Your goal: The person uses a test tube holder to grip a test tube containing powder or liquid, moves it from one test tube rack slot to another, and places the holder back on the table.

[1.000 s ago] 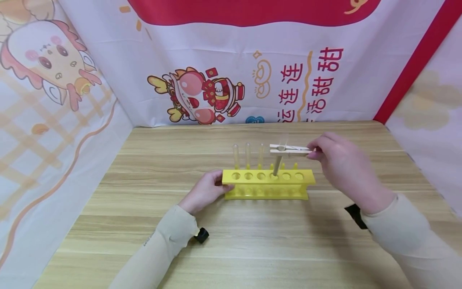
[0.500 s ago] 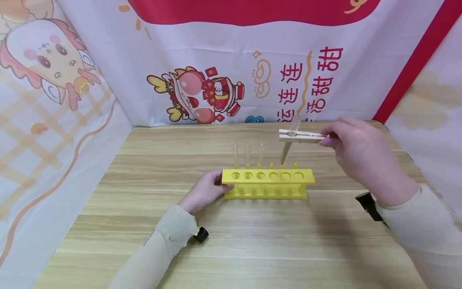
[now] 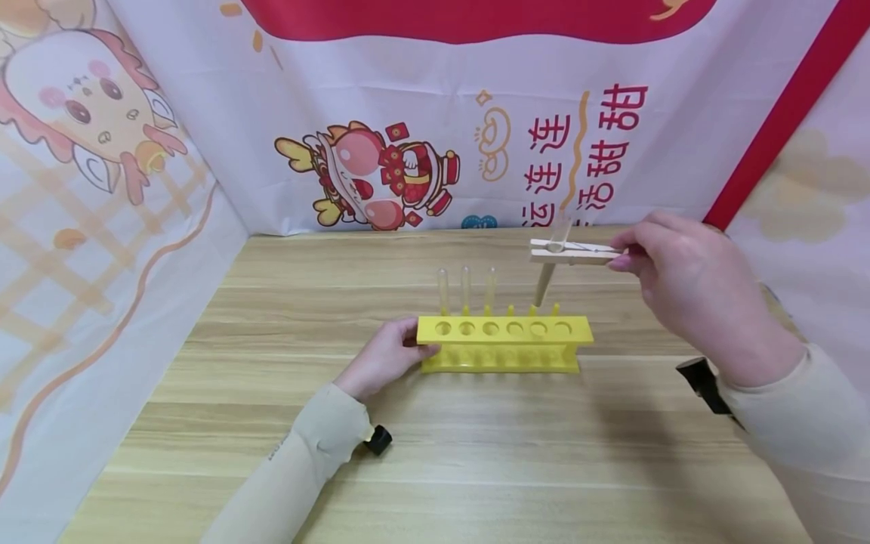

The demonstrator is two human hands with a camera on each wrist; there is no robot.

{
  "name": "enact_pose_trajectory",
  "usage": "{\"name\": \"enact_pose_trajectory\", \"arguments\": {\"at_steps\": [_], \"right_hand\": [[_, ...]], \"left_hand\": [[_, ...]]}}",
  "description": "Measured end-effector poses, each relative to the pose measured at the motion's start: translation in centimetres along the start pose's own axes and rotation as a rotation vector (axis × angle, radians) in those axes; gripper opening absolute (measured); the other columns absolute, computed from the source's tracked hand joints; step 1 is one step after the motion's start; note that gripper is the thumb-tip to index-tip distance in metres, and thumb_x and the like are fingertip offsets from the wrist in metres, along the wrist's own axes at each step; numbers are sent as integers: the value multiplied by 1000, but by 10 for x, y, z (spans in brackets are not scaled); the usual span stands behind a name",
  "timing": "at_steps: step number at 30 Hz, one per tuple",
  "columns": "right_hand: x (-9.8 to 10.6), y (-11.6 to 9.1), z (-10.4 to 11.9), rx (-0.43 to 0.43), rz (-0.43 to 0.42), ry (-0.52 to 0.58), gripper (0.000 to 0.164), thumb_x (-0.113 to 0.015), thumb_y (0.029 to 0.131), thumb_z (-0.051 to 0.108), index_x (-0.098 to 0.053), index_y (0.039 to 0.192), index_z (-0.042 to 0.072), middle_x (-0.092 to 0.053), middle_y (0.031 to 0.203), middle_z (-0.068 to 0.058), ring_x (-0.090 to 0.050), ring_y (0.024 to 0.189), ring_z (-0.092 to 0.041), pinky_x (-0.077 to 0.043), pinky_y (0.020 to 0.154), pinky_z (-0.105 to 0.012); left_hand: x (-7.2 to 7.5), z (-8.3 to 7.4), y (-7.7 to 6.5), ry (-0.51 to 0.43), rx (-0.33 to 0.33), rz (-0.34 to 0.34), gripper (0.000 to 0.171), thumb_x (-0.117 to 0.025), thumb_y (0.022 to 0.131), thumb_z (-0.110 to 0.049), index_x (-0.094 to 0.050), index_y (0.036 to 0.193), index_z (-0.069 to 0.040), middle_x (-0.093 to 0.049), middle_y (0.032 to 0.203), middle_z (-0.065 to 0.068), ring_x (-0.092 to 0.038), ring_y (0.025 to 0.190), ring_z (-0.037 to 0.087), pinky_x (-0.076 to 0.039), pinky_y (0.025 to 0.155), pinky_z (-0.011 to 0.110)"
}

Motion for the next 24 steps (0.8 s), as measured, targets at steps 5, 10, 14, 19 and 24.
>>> {"name": "enact_pose_trajectory", "arguments": {"at_steps": [5, 10, 14, 19, 24], "right_hand": [[-1, -1, -1, 5, -2, -6, 19, -82, 77, 0, -71, 92, 1, -64, 83, -10, -60, 75, -29, -51, 68, -48], [-1, -1, -1, 9, -3, -13, 17, -82, 78, 0, -71, 91, 1, -64, 83, -9, -60, 73, -29, -51, 67, -48], [-3, -2, -2, 18, -10, -25, 17, -83, 77, 0, -71, 90, 2, -65, 82, -9, -61, 71, -30, -50, 65, -49], [-5, -5, -5, 27, -25, -39, 17, -83, 77, 1, -72, 90, 4, -67, 82, -8, -62, 70, -31, -48, 64, -49], [-10, -8, -6, 20, -22, -34, 17, -83, 77, 2, -72, 90, 5, -66, 81, -7, -62, 69, -30, -49, 60, -48]], "left_hand": [[0, -1, -1, -1, -1, 5, 27, -72, 92, -15, -67, 119, -16, -68, 112, -4, -60, 97, 19, -50, 82, 35], [0, 0, 0, -5, -8, 3, 26, -73, 92, -15, -68, 117, -15, -68, 112, -3, -61, 98, 18, -50, 83, 35], [0, 0, 1, -8, -10, 1, 27, -73, 92, -14, -68, 118, -15, -68, 112, -4, -61, 98, 18, -50, 83, 35], [0, 1, 1, -7, -12, 4, 27, -73, 92, -15, -67, 118, -15, -68, 112, -4, -61, 99, 18, -49, 84, 35], [0, 1, 1, -5, -15, 4, 28, -73, 92, -14, -67, 119, -15, -68, 113, -4, -61, 100, 17, -50, 85, 35]]}}
Point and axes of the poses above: each hand's wrist, its own y-axis towards the middle knuckle, its own x-axis out of the back of the hand, z = x × y, the point moved 4 cm from there along y, towards the middle knuckle
